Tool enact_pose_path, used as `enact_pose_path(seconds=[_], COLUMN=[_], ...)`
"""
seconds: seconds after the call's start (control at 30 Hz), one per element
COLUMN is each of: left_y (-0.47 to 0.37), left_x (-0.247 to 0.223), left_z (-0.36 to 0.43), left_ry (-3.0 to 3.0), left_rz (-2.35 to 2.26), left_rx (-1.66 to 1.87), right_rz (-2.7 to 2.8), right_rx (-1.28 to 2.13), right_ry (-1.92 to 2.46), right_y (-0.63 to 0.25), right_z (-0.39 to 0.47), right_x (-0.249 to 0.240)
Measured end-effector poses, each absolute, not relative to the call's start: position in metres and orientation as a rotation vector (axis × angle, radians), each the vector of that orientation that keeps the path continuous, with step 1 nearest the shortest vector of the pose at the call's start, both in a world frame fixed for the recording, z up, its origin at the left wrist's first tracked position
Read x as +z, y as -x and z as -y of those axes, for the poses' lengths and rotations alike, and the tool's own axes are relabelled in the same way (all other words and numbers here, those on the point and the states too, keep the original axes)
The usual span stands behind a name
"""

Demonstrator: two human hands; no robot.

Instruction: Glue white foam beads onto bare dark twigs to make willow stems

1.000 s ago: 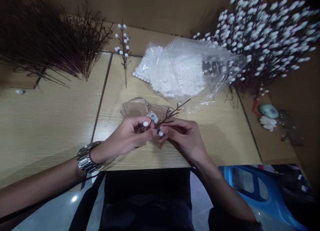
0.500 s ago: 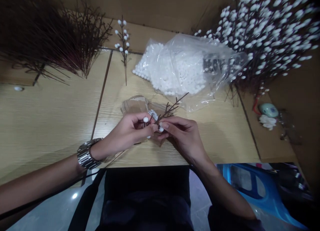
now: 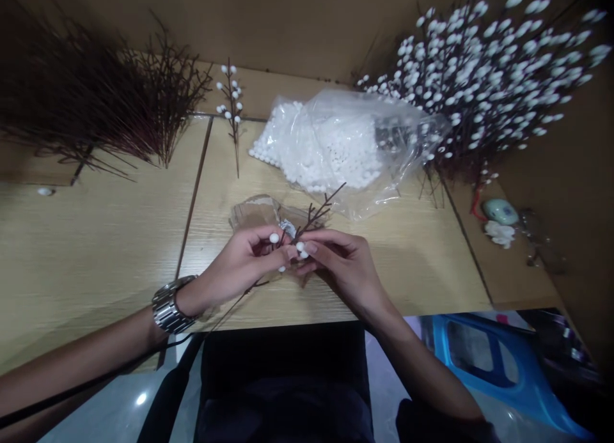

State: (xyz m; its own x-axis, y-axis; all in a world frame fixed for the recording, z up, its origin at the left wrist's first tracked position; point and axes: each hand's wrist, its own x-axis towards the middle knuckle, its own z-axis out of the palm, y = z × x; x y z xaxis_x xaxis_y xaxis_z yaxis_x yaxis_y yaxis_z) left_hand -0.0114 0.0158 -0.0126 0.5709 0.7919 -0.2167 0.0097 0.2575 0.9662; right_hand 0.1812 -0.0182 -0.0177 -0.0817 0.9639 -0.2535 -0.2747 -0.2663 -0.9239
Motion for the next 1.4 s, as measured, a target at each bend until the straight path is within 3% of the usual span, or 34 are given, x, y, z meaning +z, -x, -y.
enact_pose_path(seconds=[1.4], left_y=[0.012], left_x=[-0.02], left_z=[-0.014], left_ry=[-1.224], left_rz=[-0.728], left_rx=[0.676], right_rz=[1.023], right_rx=[1.407], right_ry=[1.196], right_y=[-0.182], right_z=[0.015], right_x=[-0.018])
